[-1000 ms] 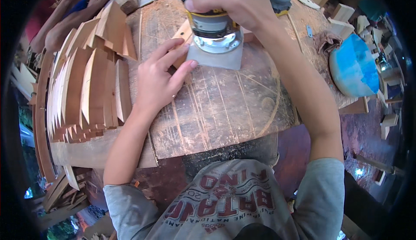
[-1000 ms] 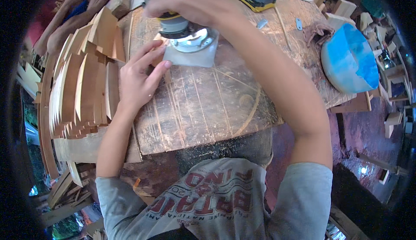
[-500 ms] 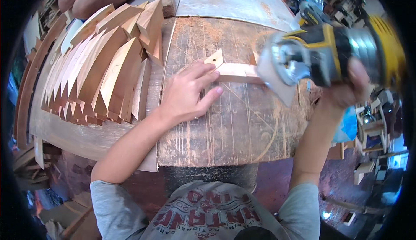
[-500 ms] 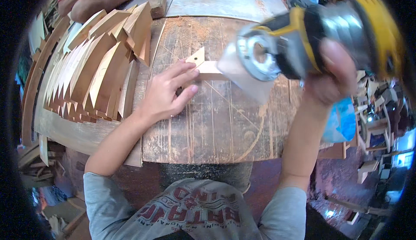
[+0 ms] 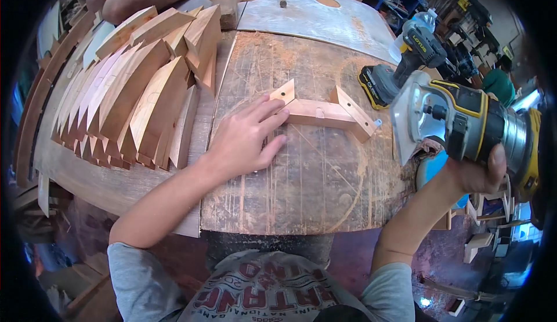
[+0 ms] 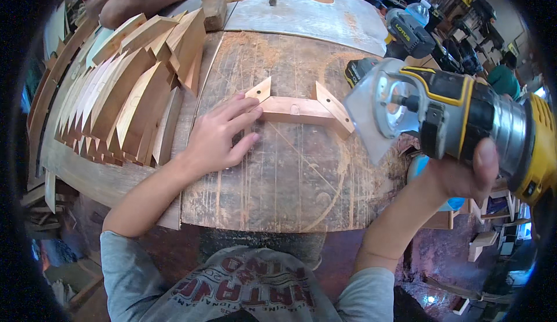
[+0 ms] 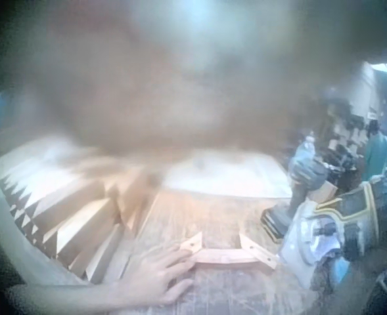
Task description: The person routs grooves into wooden pieces using a handheld router, then fits a metal bracket into the routed slot of a wooden piece by hand.
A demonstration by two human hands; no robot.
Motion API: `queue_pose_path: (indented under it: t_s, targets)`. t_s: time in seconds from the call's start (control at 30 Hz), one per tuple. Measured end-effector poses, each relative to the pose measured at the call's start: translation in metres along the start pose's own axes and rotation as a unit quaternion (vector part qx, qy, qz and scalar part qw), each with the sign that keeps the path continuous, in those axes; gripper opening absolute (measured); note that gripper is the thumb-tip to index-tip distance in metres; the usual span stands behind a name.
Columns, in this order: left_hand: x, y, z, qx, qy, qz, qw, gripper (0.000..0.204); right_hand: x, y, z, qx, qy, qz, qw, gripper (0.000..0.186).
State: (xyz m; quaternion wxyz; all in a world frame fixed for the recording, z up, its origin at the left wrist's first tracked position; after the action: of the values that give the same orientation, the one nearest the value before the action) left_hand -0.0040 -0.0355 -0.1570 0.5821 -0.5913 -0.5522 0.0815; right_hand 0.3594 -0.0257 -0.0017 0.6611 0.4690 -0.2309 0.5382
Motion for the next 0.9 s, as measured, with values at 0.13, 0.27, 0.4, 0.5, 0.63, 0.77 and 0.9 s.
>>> queue_pose_path:
  t_s: [0.13,0.27,0.4,0.5,0.63,0.77,0.9]
  targets:
    - [0.005,-0.002,-0.005,0.037,0.029,0.001,0.999,0.039,-0.005,-0.004,-0.016,0.014,0.023,-0.01,1.0,0.076]
    - [0.014,-0.003,-0.007,0.027,0.021,0.013,0.999,0.03,-0.011,-0.01,-0.026,0.013,0.1,0.02,0.995,0.07]
    - [0.018,0.001,-0.003,0.0,0.012,-0.016,1.0,0.02,-0.009,-0.016,-0.033,0.006,0.118,0.032,0.992,0.069]
    - [0.034,0.001,-0.006,0.016,0.027,0.014,0.999,0.019,-0.008,-0.02,-0.033,-0.013,0.109,0.025,0.994,0.067]
    - [0.043,0.002,-0.005,0.011,0.046,-0.018,0.999,0.018,-0.017,-0.006,-0.044,-0.022,0.116,0.04,0.992,0.067]
    - [0.053,0.008,0.001,0.019,-0.025,0.069,0.997,0.019,-0.021,-0.002,-0.049,-0.021,0.166,0.066,0.984,0.066]
    - [0.047,0.012,0.005,-0.038,-0.051,0.037,0.997,0.018,-0.023,0.008,-0.05,-0.043,0.164,0.081,0.982,0.062]
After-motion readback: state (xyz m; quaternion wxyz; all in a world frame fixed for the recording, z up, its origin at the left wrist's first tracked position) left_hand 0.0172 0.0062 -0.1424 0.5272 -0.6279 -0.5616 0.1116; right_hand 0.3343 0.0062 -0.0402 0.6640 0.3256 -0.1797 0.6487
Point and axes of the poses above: each hand's wrist, its own x-axis towards the middle knuckle, its own y-axis out of the palm, z = x × y, the point moved 5 cm from there along x, towards the middle knuckle, and after that the axes turned 1 degree about z, right-handed, at the moved point
